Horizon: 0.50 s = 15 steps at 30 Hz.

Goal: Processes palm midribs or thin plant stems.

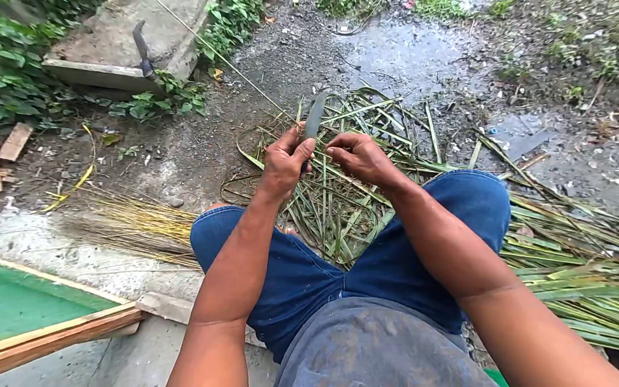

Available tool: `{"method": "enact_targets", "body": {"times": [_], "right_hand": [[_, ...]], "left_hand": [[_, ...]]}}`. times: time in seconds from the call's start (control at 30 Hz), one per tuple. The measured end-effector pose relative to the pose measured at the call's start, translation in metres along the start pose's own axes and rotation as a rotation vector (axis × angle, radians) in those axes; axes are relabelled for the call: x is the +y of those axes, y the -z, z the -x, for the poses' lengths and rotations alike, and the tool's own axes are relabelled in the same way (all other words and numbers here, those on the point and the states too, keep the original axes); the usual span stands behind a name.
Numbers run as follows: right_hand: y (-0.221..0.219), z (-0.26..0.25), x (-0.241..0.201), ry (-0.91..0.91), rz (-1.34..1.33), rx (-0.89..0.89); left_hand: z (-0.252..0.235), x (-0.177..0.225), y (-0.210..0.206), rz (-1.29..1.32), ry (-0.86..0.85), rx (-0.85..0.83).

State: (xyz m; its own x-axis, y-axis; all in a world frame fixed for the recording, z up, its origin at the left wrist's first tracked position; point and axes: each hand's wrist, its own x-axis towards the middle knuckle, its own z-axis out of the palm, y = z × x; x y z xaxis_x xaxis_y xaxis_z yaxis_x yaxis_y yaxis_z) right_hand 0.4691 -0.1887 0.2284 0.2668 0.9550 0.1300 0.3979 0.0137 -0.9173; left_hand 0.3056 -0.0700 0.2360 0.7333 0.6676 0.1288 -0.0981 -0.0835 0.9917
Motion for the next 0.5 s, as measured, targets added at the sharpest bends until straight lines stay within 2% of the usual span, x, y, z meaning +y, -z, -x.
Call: {"method": "enact_targets", "body": {"times": [0.17, 0.3, 0.43, 0.5], "right_hand": [[0.010, 0.004, -0.002, 0.065, 0.047, -0.026], [0.018, 0.002, -0.005, 0.101, 0.103, -0.052], [0.042, 0.001, -0.005, 0.073, 0.144, -0.126], [0.052, -0.006, -0.008, 0.018, 0.127, -0.156]], "left_hand": [[-0.012, 0.003, 0.018, 0.131, 0.021, 0.096], [-0.014, 0.008, 0.027, 0.155, 0.014, 0.094], [-0.036, 0.030, 0.075, 0.231, -0.053, 0.327], [-0.040, 0.038, 0.083, 0.269, -0.092, 0.406]]}}
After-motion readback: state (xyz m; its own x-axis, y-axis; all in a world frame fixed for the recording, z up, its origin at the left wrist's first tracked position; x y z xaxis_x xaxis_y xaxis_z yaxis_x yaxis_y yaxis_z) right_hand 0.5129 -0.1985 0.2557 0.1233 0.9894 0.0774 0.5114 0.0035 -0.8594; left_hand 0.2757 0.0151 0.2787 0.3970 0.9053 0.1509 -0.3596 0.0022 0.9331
